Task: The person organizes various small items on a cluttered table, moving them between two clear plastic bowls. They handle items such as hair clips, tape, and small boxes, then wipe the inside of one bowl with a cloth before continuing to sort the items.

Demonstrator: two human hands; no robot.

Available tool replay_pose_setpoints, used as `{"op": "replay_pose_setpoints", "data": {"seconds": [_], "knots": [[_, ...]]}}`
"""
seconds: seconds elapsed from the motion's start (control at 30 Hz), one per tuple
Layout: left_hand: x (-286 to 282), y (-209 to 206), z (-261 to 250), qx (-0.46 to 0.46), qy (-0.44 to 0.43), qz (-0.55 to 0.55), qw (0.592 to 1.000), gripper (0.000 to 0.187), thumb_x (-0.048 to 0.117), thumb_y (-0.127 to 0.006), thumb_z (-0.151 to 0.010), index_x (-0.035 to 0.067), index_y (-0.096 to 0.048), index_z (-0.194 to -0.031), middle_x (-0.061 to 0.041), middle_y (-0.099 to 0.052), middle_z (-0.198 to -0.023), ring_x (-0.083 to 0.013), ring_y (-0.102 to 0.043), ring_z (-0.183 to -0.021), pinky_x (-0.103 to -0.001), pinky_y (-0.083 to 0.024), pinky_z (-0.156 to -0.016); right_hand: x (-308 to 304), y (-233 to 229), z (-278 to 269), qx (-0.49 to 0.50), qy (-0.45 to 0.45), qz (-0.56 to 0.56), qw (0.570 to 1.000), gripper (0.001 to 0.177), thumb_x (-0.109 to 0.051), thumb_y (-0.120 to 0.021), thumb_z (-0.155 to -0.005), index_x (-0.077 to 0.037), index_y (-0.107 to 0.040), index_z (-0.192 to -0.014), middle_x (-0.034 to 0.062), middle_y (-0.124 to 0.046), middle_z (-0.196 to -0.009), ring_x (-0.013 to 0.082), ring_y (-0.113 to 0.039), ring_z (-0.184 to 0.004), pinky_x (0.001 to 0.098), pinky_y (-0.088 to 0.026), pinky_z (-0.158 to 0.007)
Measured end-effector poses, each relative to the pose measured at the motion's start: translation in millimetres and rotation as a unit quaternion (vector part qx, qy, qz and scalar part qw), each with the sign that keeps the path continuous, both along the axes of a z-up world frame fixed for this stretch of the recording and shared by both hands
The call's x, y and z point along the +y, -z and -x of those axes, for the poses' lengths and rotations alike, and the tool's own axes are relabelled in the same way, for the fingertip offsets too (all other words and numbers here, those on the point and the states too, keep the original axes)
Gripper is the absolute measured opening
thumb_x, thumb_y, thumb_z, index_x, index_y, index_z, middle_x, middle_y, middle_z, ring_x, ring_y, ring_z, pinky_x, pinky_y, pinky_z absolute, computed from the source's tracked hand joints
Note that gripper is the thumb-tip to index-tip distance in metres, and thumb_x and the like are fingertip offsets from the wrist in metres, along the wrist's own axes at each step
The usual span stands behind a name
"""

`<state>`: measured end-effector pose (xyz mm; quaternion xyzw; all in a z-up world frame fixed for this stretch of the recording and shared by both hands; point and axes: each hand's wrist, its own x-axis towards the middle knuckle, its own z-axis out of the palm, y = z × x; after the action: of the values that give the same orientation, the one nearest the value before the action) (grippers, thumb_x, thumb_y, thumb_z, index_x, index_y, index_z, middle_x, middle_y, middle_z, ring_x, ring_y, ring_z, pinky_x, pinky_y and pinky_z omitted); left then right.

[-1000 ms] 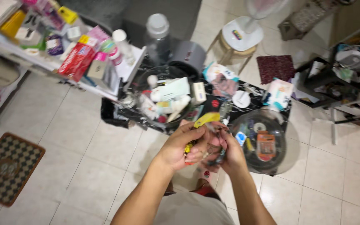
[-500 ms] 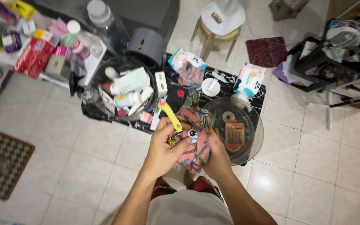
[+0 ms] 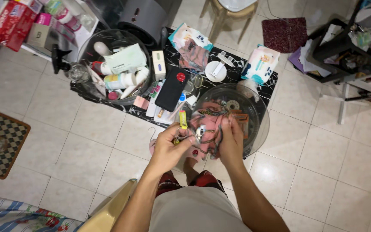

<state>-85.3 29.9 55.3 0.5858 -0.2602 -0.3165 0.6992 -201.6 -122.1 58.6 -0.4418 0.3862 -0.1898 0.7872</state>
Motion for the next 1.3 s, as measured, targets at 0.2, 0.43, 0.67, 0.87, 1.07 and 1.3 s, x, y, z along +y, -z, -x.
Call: {"op": "replay_pose_setpoints", "data": {"seconds": [0.2,0.43,0.67,0.87,1.07,1.3], "knots": [[-14.6,26.1,2.1,0.194,0.037,-0.063,0.978,0.006,-0.004,-0.064,-0.094,0.002,-0.064,-0.096,-0.004,-0.063,-0.087,-0.0107,-0.051,-0.066,-0.027,-0.040,-0.058,16.2,9.4,9.2,-0.017,-0.112,0.277,0.954,0.027,-0.024,-0.052,-0.110,-0.001,-0.062,-0.118,0.0181,-0.072,-0.086,0.0212,-0.070,-0.064,0.0322,-0.056,-0.055],[-36.9,23.8,-9.4,-0.121,0.046,-0.120,0.984,0.008,0.004,-0.065,-0.086,0.002,-0.062,-0.093,-0.011,-0.075,-0.089,-0.0201,-0.070,-0.080,-0.034,-0.057,-0.073,-53.0,33.0,91.8,0.103,0.094,0.123,0.983,0.029,-0.024,-0.050,-0.105,0.000,-0.065,-0.112,0.0105,-0.071,-0.080,0.0144,-0.064,-0.051,0.0301,-0.053,-0.041],[-112.1,35.6,12.6,-0.278,0.093,-0.296,0.909,0.023,0.015,-0.070,-0.078,-0.001,-0.070,-0.094,-0.020,-0.073,-0.083,-0.0367,-0.072,-0.079,-0.047,-0.056,-0.074,-73.0,47.5,162.4,0.116,0.176,0.187,0.959,0.026,-0.023,-0.054,-0.108,0.000,-0.064,-0.114,0.0010,-0.066,-0.096,0.0044,-0.057,-0.080,0.0217,-0.048,-0.067],[-126.5,61.5,45.3,-0.457,-0.017,-0.424,0.782,0.025,0.005,-0.070,-0.076,-0.010,-0.070,-0.096,-0.029,-0.066,-0.109,-0.0389,-0.068,-0.099,-0.036,-0.060,-0.073,-52.6,45.1,136.3,0.153,0.119,0.226,0.955,0.026,-0.022,-0.056,-0.108,0.002,-0.066,-0.110,-0.0006,-0.063,-0.084,0.0037,-0.051,-0.068,0.0219,-0.043,-0.057],[-116.4,45.1,41.6,-0.507,-0.022,-0.419,0.753,0.040,-0.003,-0.065,-0.071,-0.013,-0.069,-0.110,-0.028,-0.059,-0.121,-0.0341,-0.064,-0.100,-0.030,-0.061,-0.071,-47.0,24.2,79.5,0.185,-0.002,0.221,0.957,0.026,-0.025,-0.056,-0.105,-0.002,-0.068,-0.109,-0.0006,-0.059,-0.070,0.0054,-0.048,-0.054,0.0246,-0.038,-0.044],[-79.6,71.2,-18.4,-0.524,-0.091,-0.298,0.793,0.020,0.006,-0.070,-0.077,0.004,-0.063,-0.095,-0.019,-0.067,-0.112,-0.0360,-0.065,-0.113,-0.047,-0.056,-0.101,-54.2,30.2,47.3,0.098,0.074,-0.014,0.992,0.032,-0.027,-0.047,-0.104,-0.005,-0.059,-0.125,-0.0029,-0.071,-0.083,0.0051,-0.063,-0.061,0.0239,-0.049,-0.048]]}}
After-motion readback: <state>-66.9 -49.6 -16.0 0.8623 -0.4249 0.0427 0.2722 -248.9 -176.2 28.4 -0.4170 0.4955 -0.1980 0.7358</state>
